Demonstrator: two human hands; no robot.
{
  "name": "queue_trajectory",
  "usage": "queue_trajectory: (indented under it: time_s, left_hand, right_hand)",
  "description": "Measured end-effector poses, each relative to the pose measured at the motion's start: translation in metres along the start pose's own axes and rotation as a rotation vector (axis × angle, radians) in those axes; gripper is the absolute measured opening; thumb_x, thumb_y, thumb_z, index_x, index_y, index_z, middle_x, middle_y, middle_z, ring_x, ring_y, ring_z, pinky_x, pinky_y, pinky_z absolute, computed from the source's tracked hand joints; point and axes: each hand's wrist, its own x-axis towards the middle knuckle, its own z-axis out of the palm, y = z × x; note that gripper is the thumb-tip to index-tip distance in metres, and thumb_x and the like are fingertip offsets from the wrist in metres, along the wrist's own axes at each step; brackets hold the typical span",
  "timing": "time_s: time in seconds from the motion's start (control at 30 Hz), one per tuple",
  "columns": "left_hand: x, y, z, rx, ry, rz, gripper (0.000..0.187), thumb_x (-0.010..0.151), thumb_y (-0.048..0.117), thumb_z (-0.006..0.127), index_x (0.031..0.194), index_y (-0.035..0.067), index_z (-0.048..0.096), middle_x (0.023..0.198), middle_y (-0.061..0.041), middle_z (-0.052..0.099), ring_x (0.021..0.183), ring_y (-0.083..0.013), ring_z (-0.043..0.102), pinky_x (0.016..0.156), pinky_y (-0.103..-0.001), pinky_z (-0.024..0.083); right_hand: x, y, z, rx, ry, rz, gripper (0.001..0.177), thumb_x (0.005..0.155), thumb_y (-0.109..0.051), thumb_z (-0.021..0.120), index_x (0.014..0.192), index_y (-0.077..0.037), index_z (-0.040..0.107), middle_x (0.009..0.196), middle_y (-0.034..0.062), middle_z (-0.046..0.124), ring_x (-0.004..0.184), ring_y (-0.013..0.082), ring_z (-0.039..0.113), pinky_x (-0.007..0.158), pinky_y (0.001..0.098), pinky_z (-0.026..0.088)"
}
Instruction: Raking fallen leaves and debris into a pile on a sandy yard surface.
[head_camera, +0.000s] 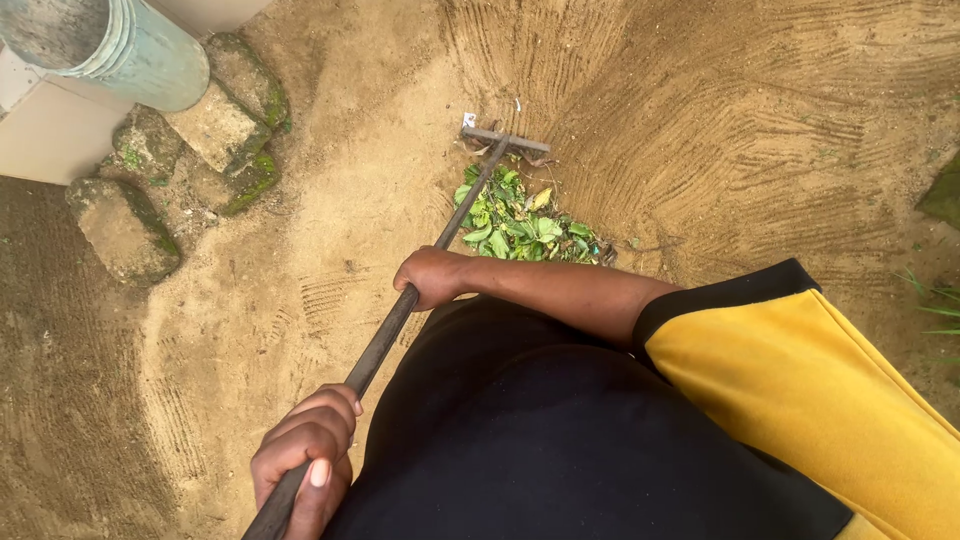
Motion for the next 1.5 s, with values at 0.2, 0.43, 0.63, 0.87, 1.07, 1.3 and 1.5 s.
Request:
queue_trajectory:
  time_s: [0.2, 0.43, 0.63, 0.87, 1.07, 1.3, 1.5]
  left_hand:
    - [-0.036, 0.024, -0.059, 0.019, -0.188, -0.022, 0.04, 0.096, 0.028, 0.062, 0.065, 0.011, 0.042, 0.062, -0.002, 0.047, 0.062, -0.0193, 0.05, 0.081, -0.046, 0.049]
    - [-0.057, 0.03, -0.076, 0.016, -0.312, 0.039, 0.042, 0.095, 0.03, 0.068, 0.066, 0.011, 0.045, 0.062, -0.002, 0.049, 0.062, -0.0187, 0.053, 0.078, -0.047, 0.052]
    - [-0.047, 0.031, -0.066, -0.055, -0.411, 0.095, 0.043, 0.095, 0.028, 0.071, 0.066, 0.009, 0.045, 0.065, -0.006, 0.05, 0.067, -0.0237, 0.054, 0.074, -0.046, 0.049]
    - [-0.013, 0.01, -0.023, -0.05, -0.332, 0.13, 0.044, 0.092, 0.033, 0.07, 0.065, 0.01, 0.044, 0.063, -0.004, 0.045, 0.065, -0.0216, 0.05, 0.077, -0.045, 0.048]
    - [0.032, -0.036, 0.032, -0.013, -0.22, 0.099, 0.037, 0.09, 0.028, 0.065, 0.065, 0.01, 0.044, 0.064, -0.002, 0.044, 0.066, -0.0211, 0.048, 0.08, -0.043, 0.047]
    - [0.054, -0.053, 0.063, -0.045, -0.221, 0.079, 0.033, 0.088, 0.024, 0.065, 0.066, 0.009, 0.045, 0.065, -0.004, 0.047, 0.067, -0.0208, 0.049, 0.079, -0.041, 0.047]
    - [0.047, -0.054, 0.068, -0.057, -0.145, 0.058, 0.033, 0.089, 0.025, 0.065, 0.067, 0.008, 0.046, 0.065, -0.004, 0.045, 0.068, -0.0204, 0.047, 0.081, -0.042, 0.046]
  right_hand:
    - [0.005, -0.05, 0.041, 0.111, -0.004, -0.06, 0.016, 0.07, -0.021, 0.078, 0.072, -0.013, 0.065, 0.069, 0.0082, 0.067, 0.07, 0.0308, 0.069, 0.064, 0.045, 0.051]
    - [-0.002, -0.072, 0.065, 0.007, 0.084, -0.044, 0.015, 0.066, -0.021, 0.076, 0.07, -0.013, 0.065, 0.07, 0.0097, 0.068, 0.075, 0.0347, 0.068, 0.065, 0.0469, 0.052]
    - [-0.017, -0.079, 0.044, -0.035, 0.103, 0.041, 0.021, 0.066, -0.023, 0.078, 0.068, -0.012, 0.061, 0.069, 0.01, 0.065, 0.073, 0.0345, 0.068, 0.064, 0.0483, 0.051]
    - [-0.04, -0.046, -0.006, -0.115, 0.229, 0.062, 0.017, 0.069, -0.02, 0.074, 0.064, -0.013, 0.059, 0.068, 0.0094, 0.064, 0.072, 0.0346, 0.066, 0.064, 0.0493, 0.05]
    - [-0.058, 0.036, -0.035, -0.055, 0.21, 0.153, 0.02, 0.075, -0.019, 0.069, 0.062, -0.011, 0.055, 0.064, 0.0092, 0.06, 0.065, 0.03, 0.066, 0.064, 0.0473, 0.05]
    - [-0.073, 0.077, -0.045, -0.027, 0.166, 0.11, 0.028, 0.075, -0.023, 0.074, 0.062, -0.01, 0.053, 0.061, 0.0116, 0.058, 0.064, 0.0336, 0.062, 0.063, 0.0478, 0.046]
    - [-0.072, 0.083, -0.041, -0.029, 0.18, 0.062, 0.022, 0.073, -0.021, 0.073, 0.064, -0.011, 0.056, 0.064, 0.0118, 0.06, 0.066, 0.035, 0.062, 0.06, 0.0483, 0.046]
